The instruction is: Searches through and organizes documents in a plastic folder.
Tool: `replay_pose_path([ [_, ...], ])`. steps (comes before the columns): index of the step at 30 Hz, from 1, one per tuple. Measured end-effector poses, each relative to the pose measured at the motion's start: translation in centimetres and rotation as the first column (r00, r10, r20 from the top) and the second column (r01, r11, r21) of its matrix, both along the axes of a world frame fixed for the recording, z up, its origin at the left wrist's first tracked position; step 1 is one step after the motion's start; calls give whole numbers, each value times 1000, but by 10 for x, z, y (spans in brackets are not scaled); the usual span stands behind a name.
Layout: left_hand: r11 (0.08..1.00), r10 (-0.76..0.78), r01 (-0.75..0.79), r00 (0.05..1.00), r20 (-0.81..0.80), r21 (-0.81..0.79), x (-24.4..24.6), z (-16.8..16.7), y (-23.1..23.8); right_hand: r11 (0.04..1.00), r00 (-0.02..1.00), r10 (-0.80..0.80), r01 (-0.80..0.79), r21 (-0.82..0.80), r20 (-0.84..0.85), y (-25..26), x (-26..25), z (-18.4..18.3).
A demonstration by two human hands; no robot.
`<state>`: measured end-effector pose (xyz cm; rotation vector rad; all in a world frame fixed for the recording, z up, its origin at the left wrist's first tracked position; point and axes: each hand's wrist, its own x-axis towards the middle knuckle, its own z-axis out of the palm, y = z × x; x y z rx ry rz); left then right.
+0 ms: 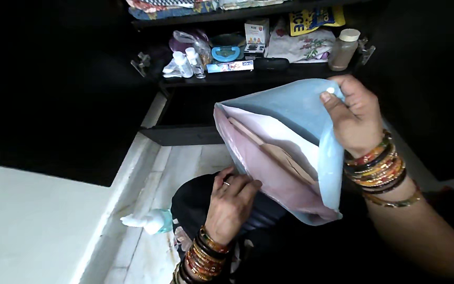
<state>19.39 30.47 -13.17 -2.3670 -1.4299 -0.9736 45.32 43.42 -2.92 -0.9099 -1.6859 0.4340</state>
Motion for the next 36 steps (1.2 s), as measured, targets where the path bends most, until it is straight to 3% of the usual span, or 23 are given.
replay_pose_path([
  [12,997,68,-66,996,65,-36,-14,-17,-48,998,999,45,-46,37,12,-7,-7,-3],
  [17,991,-75,72,997,-17,-115,-16,-7,-47,993,995,78,-82,79,59,-13,-13,0],
  [25,920,-312,265,941,-132,-287,-11,35,-20,943,939,293,-315,109,179,-41,-31,8],
  [29,872,-348,262,926,-148,-412,-2,34,-26,915,915,358,-384,125,187,-41,-30,8],
  [36,803,-350,228,928,-126,-550,-3,24,-43,931,932,336,-350,99,139,-39,-30,7],
])
